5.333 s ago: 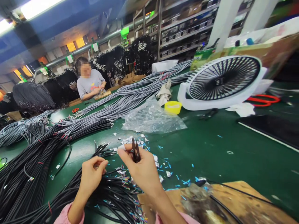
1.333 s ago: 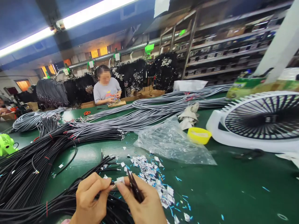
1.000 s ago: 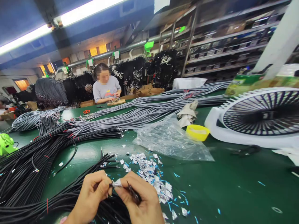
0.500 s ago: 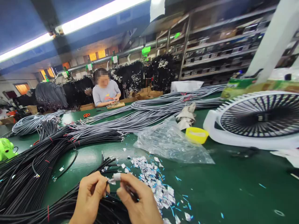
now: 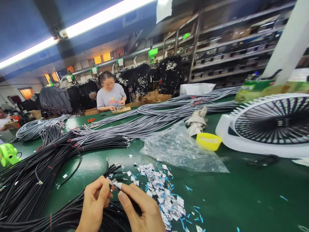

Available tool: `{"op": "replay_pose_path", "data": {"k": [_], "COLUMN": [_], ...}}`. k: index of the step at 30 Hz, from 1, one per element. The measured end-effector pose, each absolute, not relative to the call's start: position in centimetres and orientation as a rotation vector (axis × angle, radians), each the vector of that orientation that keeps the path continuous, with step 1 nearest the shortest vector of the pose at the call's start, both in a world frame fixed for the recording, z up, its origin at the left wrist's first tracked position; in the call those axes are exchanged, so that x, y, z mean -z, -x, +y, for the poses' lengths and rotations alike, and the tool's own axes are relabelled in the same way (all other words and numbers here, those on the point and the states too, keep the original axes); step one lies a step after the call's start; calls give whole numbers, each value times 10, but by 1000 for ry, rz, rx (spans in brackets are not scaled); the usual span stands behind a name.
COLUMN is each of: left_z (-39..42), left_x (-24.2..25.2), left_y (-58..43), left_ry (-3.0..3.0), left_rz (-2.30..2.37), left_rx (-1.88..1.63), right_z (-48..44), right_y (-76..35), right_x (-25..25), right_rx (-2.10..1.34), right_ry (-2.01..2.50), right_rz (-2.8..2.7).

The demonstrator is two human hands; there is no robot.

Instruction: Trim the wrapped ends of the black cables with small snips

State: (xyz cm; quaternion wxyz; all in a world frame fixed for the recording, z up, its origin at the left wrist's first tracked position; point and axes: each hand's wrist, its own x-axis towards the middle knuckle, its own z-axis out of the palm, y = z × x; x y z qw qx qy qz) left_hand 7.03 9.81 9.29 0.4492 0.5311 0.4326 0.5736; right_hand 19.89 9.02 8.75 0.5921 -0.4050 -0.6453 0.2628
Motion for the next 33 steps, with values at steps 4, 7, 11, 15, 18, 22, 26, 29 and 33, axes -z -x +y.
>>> {"op": "replay_pose_path", "data": {"k": [4,7,11,15,18,22,26,29,33], "left_z": [97,97,96,96,95,97,100,101,99], "left_x": [-94,-93,-95,-100,-104,-107,-111,-111,-109], "left_y": [-71,-72,-73,-75,-76,-75,-73,-72,-70], "left_ry": [-1299,-1276,-1295,-1338,-1373,-1363,-1295,-1321,-1491], "left_rz": [1051,1050,1063,1099,1149,1128,1091,1092,1095], "left_rx": [-1415,-1454,-1469,-1481,-1524,-1424,-1265,-1208,-1160], "right_z": [88,87,88,89,89,87,89,90,87], "right_y": [-192,-190,-190,-191,-191,-193,-198,-201,-199], "right_x": [-91,-90,-88,-85,-84,-84,-86,-91,-101], "right_rx": [-589,-565,-517,-452,-441,-453,-474,-549,-609], "right_ry": [941,939,959,988,1024,1043,1046,1046,967], "right_rz": [-1385,-1374,-1389,-1400,-1425,-1450,-1439,-1348,-1332]}}
